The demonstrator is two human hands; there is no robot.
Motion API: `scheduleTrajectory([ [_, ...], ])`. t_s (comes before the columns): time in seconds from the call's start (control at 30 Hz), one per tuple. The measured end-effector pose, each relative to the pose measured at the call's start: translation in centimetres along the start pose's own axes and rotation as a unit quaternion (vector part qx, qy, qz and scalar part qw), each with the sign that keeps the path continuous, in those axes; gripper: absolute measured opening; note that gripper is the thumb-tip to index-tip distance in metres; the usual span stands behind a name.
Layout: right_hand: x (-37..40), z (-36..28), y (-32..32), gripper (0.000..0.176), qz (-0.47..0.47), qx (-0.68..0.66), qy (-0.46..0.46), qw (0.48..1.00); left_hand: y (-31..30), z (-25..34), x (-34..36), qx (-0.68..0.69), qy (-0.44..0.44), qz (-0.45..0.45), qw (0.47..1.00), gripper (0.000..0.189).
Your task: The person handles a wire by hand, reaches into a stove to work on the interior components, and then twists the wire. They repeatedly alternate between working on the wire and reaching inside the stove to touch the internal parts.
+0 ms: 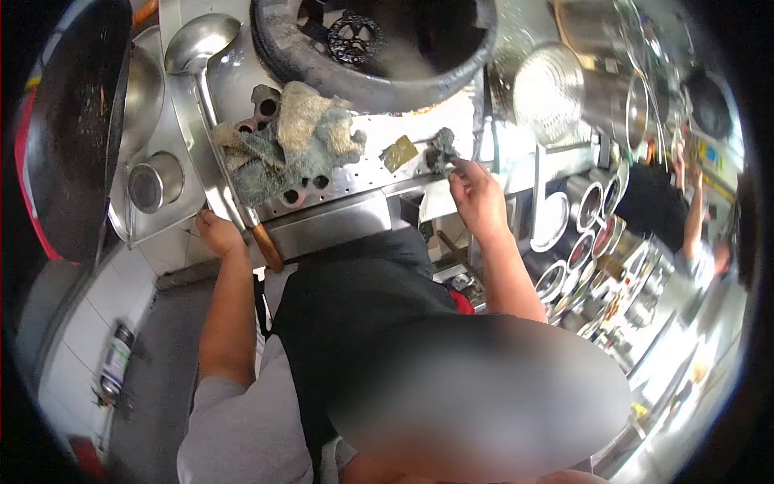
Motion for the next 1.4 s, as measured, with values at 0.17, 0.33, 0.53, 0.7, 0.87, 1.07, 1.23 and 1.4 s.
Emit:
scheduleTrajectory([
  [0.17,4.8,0.0,-0.4,0.031,0.087,0.023,-0.066,0.994,5.0,-3.6,-2.2,0.359,-0.029,-0.116,0.926,0.026],
  [0.33,10.1,-0.6,1.0,0.033,0.052,-0.025,-0.086,0.995,-9.2,-1.7,2.0,0.358,0.102,-0.126,0.920,0.023],
  [0.53,10.6,-8.1,3.9,0.027,0.026,-0.017,-0.204,0.979,-18.7,6.0,5.5,0.467,0.181,-0.256,0.827,0.032],
  [0.7,10.5,-15.6,4.1,0.024,0.008,-0.086,-0.315,0.945,-21.5,10.1,7.8,0.505,0.216,-0.309,0.776,0.029],
  [0.87,10.4,-20.2,4.7,0.023,-0.041,-0.128,-0.335,0.932,-19.7,12.5,8.8,0.595,0.161,-0.450,0.646,0.038],
  [1.07,9.6,-20.2,5.4,0.023,-0.064,-0.190,-0.309,0.930,-19.5,16.7,11.0,0.618,0.121,-0.522,0.575,0.043],
  [1.23,8.7,-18.6,5.2,0.022,-0.043,-0.252,-0.257,0.932,-18.4,19.2,12.1,0.645,0.110,-0.550,0.518,0.046],
  [1.4,8.3,-19.3,4.6,0.018,-0.062,-0.270,-0.239,0.931,-18.0,21.4,13.2,0.671,0.127,-0.566,0.462,0.049],
])
Point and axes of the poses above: each hand's wrist, its own x-axis away from the middle knuckle, its own y-axis out of the palm, z = x × y, the point moved 6 cm from there along -x, towards the middle knuckle, and after that the axes turned 12 degrees about -x, right-handed, at the moved point
